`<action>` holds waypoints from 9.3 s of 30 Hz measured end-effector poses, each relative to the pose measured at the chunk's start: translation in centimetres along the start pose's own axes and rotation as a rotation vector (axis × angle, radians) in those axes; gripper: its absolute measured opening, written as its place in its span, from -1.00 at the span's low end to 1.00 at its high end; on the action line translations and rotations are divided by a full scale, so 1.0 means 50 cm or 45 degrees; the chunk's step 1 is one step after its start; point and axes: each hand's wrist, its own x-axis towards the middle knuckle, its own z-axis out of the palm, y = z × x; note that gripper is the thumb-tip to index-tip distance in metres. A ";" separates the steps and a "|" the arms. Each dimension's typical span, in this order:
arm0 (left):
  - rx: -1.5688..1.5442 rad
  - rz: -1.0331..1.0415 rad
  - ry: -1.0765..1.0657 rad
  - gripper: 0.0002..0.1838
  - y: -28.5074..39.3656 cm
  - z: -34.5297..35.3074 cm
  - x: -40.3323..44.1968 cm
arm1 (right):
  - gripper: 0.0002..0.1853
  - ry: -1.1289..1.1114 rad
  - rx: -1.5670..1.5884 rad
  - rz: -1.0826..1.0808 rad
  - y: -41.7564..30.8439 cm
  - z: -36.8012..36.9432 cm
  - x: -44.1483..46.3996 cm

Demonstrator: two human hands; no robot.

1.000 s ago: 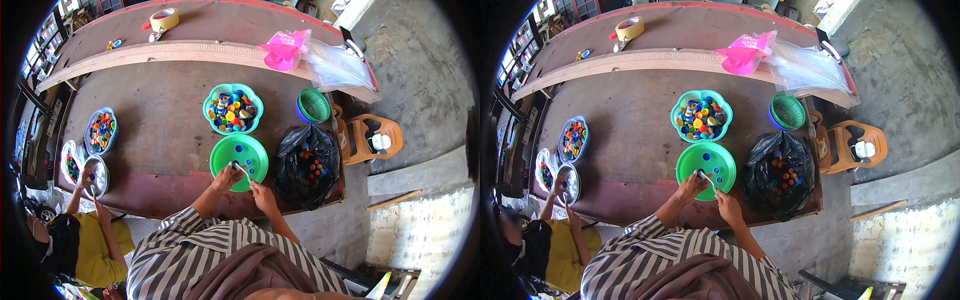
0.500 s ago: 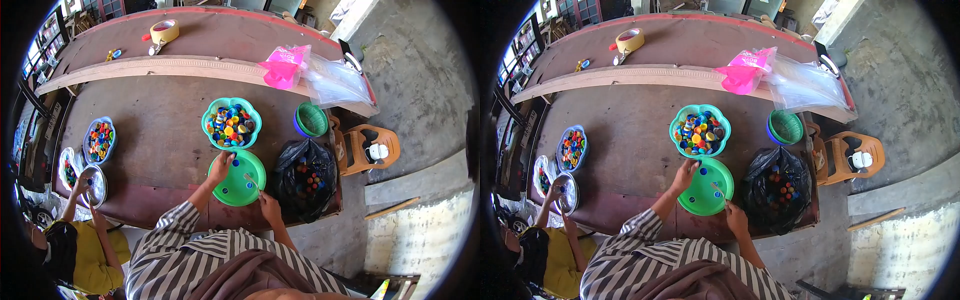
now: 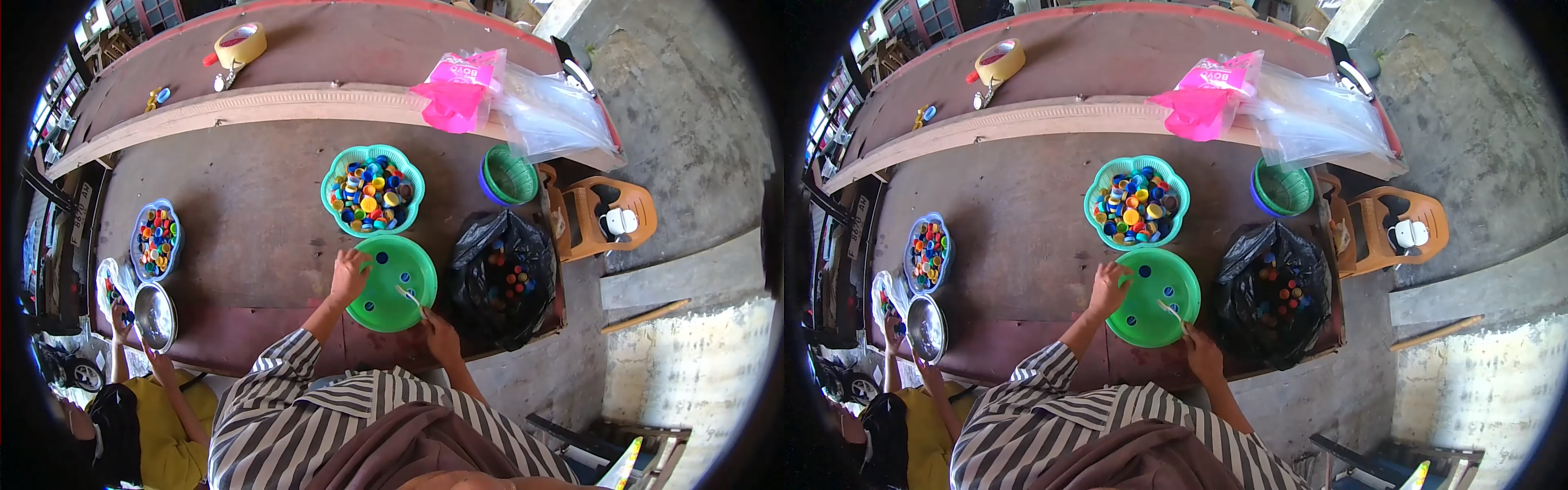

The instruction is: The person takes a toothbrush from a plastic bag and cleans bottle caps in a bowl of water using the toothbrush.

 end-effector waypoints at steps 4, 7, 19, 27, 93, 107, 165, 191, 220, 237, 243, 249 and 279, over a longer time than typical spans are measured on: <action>0.077 0.068 -0.189 -0.67 0.030 -0.018 -0.072 | -0.69 -0.028 0.008 -0.024 -0.013 -0.011 0.008; 0.175 0.078 -0.350 -0.57 0.036 -0.014 -0.107 | -0.69 -0.044 -0.069 -0.046 -0.012 -0.008 0.018; 0.518 0.097 -0.449 -0.83 0.031 0.022 -0.130 | -0.70 -0.057 -0.169 -0.030 0.000 0.001 0.011; -0.055 -0.138 -0.253 -0.82 0.074 0.065 -0.164 | -0.69 -0.026 -0.249 -0.023 -0.003 0.006 0.005; -0.146 -0.350 0.203 -0.60 0.095 0.088 -0.163 | -0.68 -0.364 -0.669 -0.663 -0.003 -0.040 0.182; -0.275 -0.318 0.204 -0.64 0.100 0.072 -0.166 | -0.67 -0.419 -0.364 -0.544 -0.040 -0.064 0.105; -1.727 -1.044 0.199 -0.77 0.168 0.049 -0.131 | -0.61 -0.134 0.038 -0.470 0.029 -0.054 0.130; -1.153 -0.861 0.211 -0.68 0.151 0.025 -0.178 | -0.71 -0.142 -0.428 -0.687 -0.033 0.005 0.190; -1.084 -0.651 0.231 -0.80 0.188 0.052 -0.149 | -0.69 -0.060 -0.122 -0.372 -0.013 -0.076 0.122; -1.702 -0.943 0.205 -0.74 0.181 0.042 -0.154 | -0.71 -0.109 -0.069 -0.475 -0.012 -0.066 0.113; -1.593 -0.941 0.183 -0.80 0.175 0.047 -0.157 | -0.72 -0.183 -0.091 -0.429 -0.007 -0.069 0.112; -1.516 -0.959 0.213 -0.71 0.166 0.055 -0.156 | -0.69 -0.215 -0.022 -0.371 0.007 -0.063 0.122; -1.955 -1.125 0.221 -0.64 0.180 0.053 -0.148 | -0.49 -0.437 0.112 -0.595 -0.019 -0.025 0.087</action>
